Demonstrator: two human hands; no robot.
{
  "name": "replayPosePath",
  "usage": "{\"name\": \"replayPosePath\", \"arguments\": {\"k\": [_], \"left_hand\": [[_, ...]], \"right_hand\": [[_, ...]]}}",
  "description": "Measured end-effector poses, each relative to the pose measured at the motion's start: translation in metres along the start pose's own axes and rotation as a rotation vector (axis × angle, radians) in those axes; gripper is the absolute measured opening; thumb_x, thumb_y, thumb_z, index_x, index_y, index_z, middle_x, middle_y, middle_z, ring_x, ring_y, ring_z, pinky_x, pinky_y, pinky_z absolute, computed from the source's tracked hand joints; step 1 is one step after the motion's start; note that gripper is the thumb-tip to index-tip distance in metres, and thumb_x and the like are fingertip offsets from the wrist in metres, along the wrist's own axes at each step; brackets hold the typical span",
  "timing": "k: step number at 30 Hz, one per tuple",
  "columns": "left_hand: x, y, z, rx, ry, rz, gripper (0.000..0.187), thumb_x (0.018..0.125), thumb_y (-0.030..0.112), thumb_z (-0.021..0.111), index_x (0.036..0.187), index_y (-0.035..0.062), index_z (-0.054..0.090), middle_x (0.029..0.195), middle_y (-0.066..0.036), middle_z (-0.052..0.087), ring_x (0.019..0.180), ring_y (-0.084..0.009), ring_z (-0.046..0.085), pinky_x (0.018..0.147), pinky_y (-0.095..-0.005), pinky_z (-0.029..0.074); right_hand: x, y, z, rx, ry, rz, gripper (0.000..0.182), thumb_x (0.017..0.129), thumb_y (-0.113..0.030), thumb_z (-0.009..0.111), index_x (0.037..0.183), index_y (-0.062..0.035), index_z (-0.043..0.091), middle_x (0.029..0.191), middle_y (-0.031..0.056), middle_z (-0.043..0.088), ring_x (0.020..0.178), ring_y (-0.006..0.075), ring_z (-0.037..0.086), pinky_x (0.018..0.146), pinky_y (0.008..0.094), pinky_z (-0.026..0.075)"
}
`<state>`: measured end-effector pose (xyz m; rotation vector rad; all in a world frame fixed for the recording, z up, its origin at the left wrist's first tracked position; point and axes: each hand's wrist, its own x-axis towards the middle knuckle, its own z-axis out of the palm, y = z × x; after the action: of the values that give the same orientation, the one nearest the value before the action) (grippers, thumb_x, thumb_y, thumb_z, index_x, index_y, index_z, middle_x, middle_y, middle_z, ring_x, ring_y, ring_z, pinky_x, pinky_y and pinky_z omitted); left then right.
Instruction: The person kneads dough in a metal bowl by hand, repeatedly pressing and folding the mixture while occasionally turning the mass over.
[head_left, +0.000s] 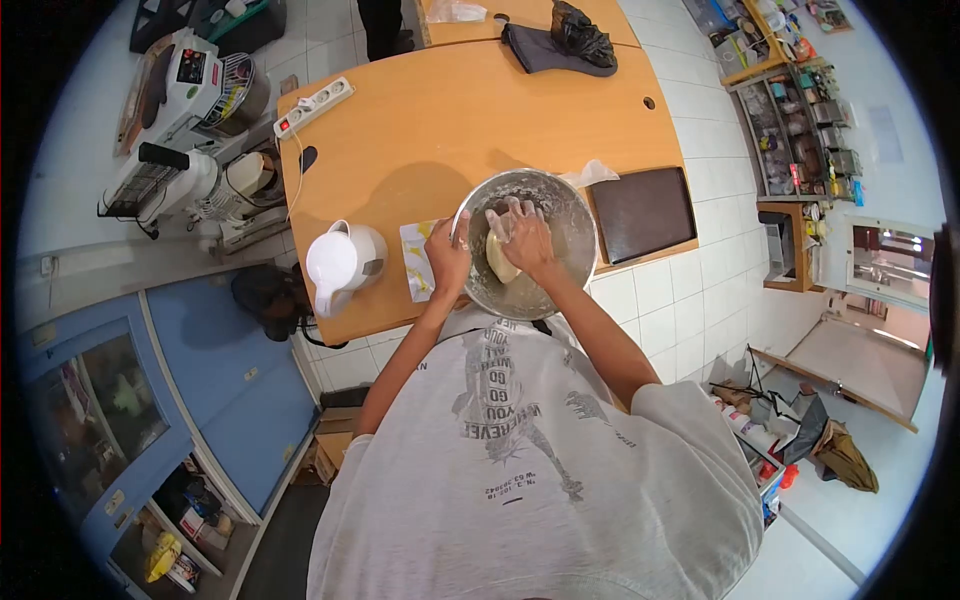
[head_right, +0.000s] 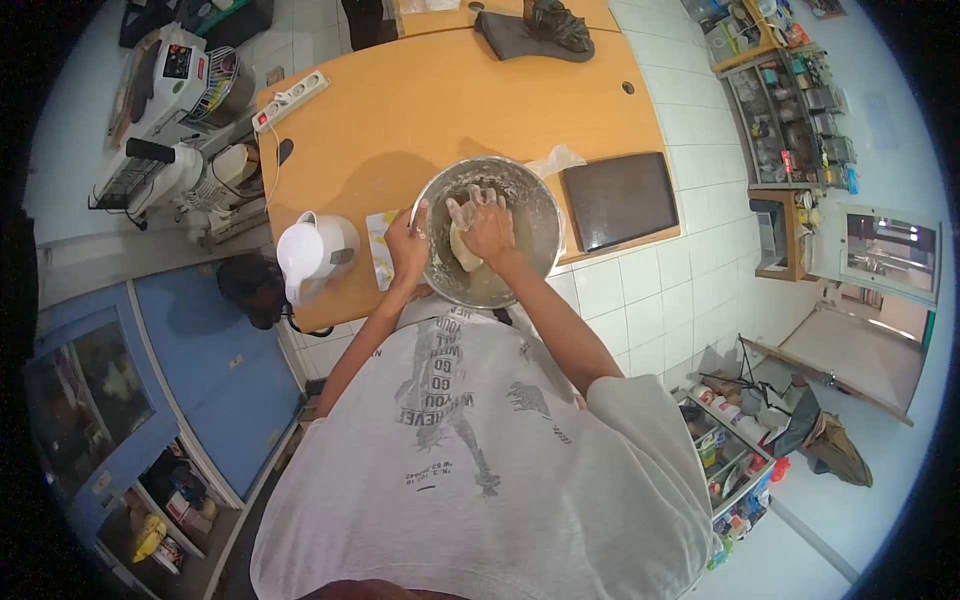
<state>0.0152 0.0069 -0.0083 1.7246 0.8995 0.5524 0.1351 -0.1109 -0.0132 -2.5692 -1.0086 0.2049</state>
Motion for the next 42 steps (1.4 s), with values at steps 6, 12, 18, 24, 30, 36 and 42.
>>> {"name": "replayPosePath", "arguments": {"k": [6,12,18,24,30,36,42], "left_hand": [[-0.001,-0.002,0.001,-0.046,0.008,-0.029,0.033,0.106,0.027,0.063,0.110,-0.0029,0.075,0.096,-0.022,0.072,0.088,-0.0367,0.069,0.082,-0.0420,0.051],[-0.001,0.006,-0.001,-0.025,-0.005,-0.039,0.033,0.106,0.027,0.063,0.110,-0.0026,0.075,0.096,-0.022,0.072,0.088,-0.0356,0.070,0.082,-0.0423,0.052],[0.002,-0.004,-0.002,-0.049,0.012,-0.029,0.032,0.105,0.027,0.064,0.111,-0.0015,0.075,0.093,-0.022,0.072,0.085,-0.0348,0.070,0.080,-0.0415,0.052],[0.002,-0.005,0.000,-0.068,0.052,0.019,0.029,0.104,0.026,0.065,0.112,-0.0005,0.076,0.091,-0.021,0.072,0.082,-0.0337,0.070,0.077,-0.0405,0.053],[0.003,-0.008,0.002,-0.101,0.057,0.010,0.027,0.104,0.024,0.065,0.113,0.0002,0.076,0.091,-0.020,0.072,0.081,-0.0329,0.070,0.076,-0.0399,0.052],[0.004,-0.001,0.000,-0.093,0.036,0.002,0.027,0.104,0.023,0.066,0.112,-0.0004,0.076,0.090,-0.020,0.072,0.080,-0.0317,0.070,0.075,-0.0392,0.051],[0.005,-0.001,-0.001,-0.085,0.031,0.001,0.029,0.104,0.024,0.065,0.113,-0.0007,0.075,0.094,-0.020,0.074,0.084,-0.0325,0.071,0.078,-0.0392,0.052]], "right_hand": [[-0.002,0.023,-0.032,-0.111,-0.078,-0.476,0.062,0.106,-0.049,0.051,0.135,0.0037,0.062,0.127,0.0257,0.069,0.106,0.0386,0.070,0.093,0.0457,0.058],[0.035,0.049,-0.027,1.077,-0.743,0.394,0.095,0.102,-0.079,0.019,0.131,-0.0022,0.066,0.090,0.0115,0.074,0.092,0.0166,0.070,0.079,0.0290,0.055],[0.032,0.039,-0.022,1.501,-0.901,0.493,0.113,0.091,-0.091,0.009,0.143,-0.0051,0.060,0.088,0.0013,0.058,0.090,0.0148,0.059,0.088,0.0295,0.052],[0.024,0.040,-0.027,1.640,-0.975,0.399,0.113,0.091,-0.092,0.014,0.158,-0.0064,0.042,0.150,0.0119,0.050,0.141,0.0230,0.045,0.123,0.0390,0.030],[0.015,0.024,-0.054,1.887,-0.974,0.356,0.118,0.088,-0.094,0.014,0.163,-0.0046,0.031,0.169,0.0114,0.031,0.156,0.0222,0.029,0.128,0.0412,0.022],[0.013,0.021,-0.065,1.990,-1.018,0.364,0.124,0.084,-0.097,0.012,0.164,-0.0031,0.027,0.172,0.0080,0.026,0.159,0.0227,0.022,0.130,0.0416,0.016],[0.015,0.021,-0.070,1.954,-1.010,0.304,0.126,0.083,-0.097,0.006,0.164,-0.0036,0.027,0.171,0.0083,0.029,0.160,0.0224,0.017,0.131,0.0425,0.006]]}}
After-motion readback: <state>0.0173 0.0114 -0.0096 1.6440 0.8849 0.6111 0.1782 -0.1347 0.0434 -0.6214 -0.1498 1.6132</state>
